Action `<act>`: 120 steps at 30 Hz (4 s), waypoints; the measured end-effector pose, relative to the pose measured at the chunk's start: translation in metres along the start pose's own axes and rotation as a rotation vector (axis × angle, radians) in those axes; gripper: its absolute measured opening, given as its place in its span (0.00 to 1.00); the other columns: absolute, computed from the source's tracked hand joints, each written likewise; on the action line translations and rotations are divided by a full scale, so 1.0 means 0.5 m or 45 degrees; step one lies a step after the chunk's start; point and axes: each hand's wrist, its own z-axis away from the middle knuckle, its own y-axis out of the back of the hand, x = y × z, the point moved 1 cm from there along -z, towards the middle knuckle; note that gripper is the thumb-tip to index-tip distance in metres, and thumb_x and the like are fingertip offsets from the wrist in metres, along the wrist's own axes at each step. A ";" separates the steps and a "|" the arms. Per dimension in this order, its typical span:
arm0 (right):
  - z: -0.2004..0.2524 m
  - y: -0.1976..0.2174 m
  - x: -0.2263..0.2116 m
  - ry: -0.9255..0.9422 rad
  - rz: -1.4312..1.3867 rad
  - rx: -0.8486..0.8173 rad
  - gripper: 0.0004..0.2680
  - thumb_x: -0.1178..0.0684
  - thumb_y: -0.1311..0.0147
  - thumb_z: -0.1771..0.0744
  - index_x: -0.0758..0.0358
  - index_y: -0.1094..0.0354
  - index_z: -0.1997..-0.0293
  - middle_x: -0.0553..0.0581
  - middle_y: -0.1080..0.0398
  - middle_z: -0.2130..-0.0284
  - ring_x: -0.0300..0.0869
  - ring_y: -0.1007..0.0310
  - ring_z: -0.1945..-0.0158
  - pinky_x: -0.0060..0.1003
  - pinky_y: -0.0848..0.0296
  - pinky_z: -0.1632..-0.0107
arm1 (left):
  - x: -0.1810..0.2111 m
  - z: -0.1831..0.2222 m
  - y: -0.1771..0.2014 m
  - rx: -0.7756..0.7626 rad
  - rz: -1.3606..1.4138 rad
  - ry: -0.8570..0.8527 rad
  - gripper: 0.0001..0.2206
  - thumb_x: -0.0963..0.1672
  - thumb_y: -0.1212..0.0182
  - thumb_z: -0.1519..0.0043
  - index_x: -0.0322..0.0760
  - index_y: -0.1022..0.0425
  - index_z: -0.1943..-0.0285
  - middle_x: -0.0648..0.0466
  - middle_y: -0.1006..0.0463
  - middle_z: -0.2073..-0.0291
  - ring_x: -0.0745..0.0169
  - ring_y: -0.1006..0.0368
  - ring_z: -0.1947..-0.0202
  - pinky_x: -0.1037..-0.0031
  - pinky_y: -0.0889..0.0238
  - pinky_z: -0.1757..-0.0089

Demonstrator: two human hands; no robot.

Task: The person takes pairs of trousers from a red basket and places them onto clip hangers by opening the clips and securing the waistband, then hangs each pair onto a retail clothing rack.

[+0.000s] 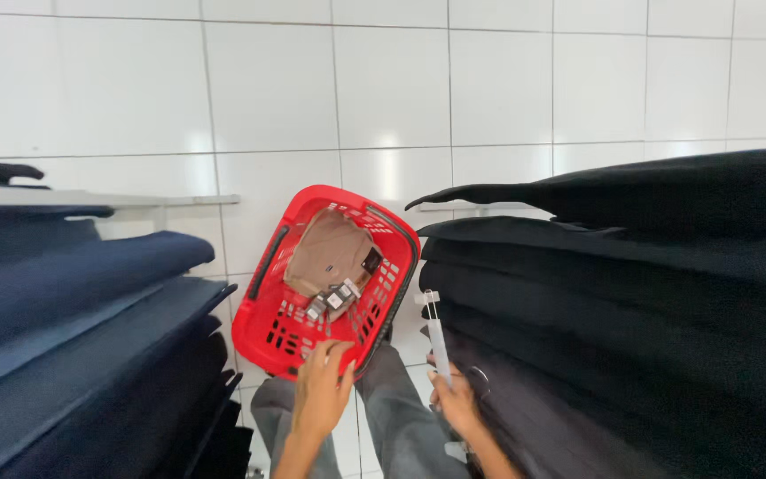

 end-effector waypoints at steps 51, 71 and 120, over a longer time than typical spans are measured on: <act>-0.361 -0.444 -0.246 0.031 0.146 0.003 0.32 0.37 0.34 0.43 0.50 0.40 0.32 0.49 0.34 0.39 0.40 0.37 0.38 0.36 0.36 0.42 | -0.383 -0.430 -0.107 -0.101 0.883 0.539 0.25 0.40 0.38 0.43 0.50 0.37 0.36 0.56 0.30 0.59 0.67 0.30 0.68 0.76 0.36 0.64; -0.209 -0.392 -0.360 -0.184 -0.385 -0.021 0.14 0.49 0.32 0.41 0.64 0.24 0.55 0.59 0.19 0.66 0.43 0.19 0.65 0.35 0.22 0.64 | -0.306 -0.256 0.044 -0.341 0.648 0.266 0.27 0.38 0.52 0.40 0.45 0.38 0.29 0.50 0.32 0.33 0.57 0.35 0.33 0.66 0.34 0.42; -0.331 -0.099 -0.415 0.242 0.152 0.572 0.19 0.36 0.53 0.32 0.56 0.30 0.41 0.62 0.26 0.51 0.54 0.30 0.42 0.50 0.33 0.43 | -0.475 -0.304 0.162 0.307 1.033 0.552 0.16 0.41 0.33 0.42 0.42 0.27 0.46 0.55 0.24 0.53 0.66 0.31 0.53 0.70 0.34 0.50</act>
